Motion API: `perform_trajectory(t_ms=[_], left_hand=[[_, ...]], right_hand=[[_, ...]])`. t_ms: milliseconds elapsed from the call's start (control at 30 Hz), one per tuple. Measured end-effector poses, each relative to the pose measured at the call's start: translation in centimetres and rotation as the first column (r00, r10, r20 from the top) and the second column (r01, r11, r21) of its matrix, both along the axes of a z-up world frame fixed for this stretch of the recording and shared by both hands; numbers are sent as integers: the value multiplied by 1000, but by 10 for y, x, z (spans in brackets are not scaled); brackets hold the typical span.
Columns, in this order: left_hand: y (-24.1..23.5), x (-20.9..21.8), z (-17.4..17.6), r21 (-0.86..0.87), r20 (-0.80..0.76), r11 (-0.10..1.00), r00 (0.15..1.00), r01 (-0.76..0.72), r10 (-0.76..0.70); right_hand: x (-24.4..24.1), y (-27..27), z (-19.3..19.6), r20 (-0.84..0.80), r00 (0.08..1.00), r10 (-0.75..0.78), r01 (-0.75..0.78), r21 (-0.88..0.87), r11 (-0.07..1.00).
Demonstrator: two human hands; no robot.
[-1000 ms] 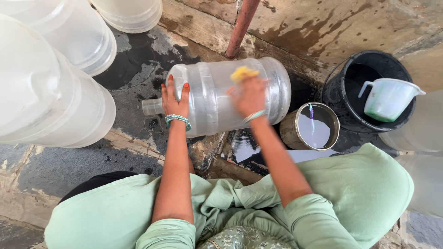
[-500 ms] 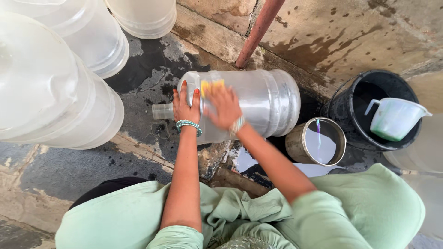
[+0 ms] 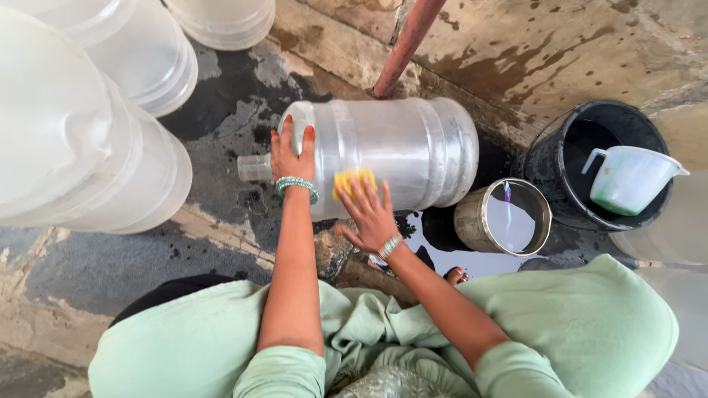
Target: The person scrubs the exterior of a large plastic water dispenser bottle with a yellow sponge, then rinses it under a running tap. The person shakes the bottle to remove excess water and places it aside.
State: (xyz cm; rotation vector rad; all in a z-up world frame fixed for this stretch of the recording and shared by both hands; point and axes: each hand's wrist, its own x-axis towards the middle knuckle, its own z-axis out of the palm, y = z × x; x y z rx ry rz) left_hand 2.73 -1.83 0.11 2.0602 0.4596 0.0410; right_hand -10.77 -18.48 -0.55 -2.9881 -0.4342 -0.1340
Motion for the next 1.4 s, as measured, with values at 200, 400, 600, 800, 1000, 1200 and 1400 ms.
perform_trajectory(t_ms=[200,400,600,800,1000,1200,1400], left_hand=[[2,-3,6,7,-106,1000,994,15,-14],[2,5,-1,10,-13,1000,1000,17,-17],[8,8,-11,-20,201,997,977,71,-65],[8,21,-42,-59,139,997,990,47,-38],[38,32,-81,-390,344,902,938,183,-41],[28,-12,-81,-718,340,668,936,199,87],[26,-9,-27,38,121,979,972,198,-202]], right_hand=[[2,-137,0,65,816,-575,562,144,814],[14,-79,7,288,782,-553,543,123,831],[30,42,-3,152,987,45,-66,134,989],[24,-76,-9,126,936,-328,324,55,944],[9,-219,-45,-385,446,-808,876,375,304],[47,-233,-51,-399,615,-680,627,770,115],[69,-236,-17,-354,649,-673,511,859,41]])
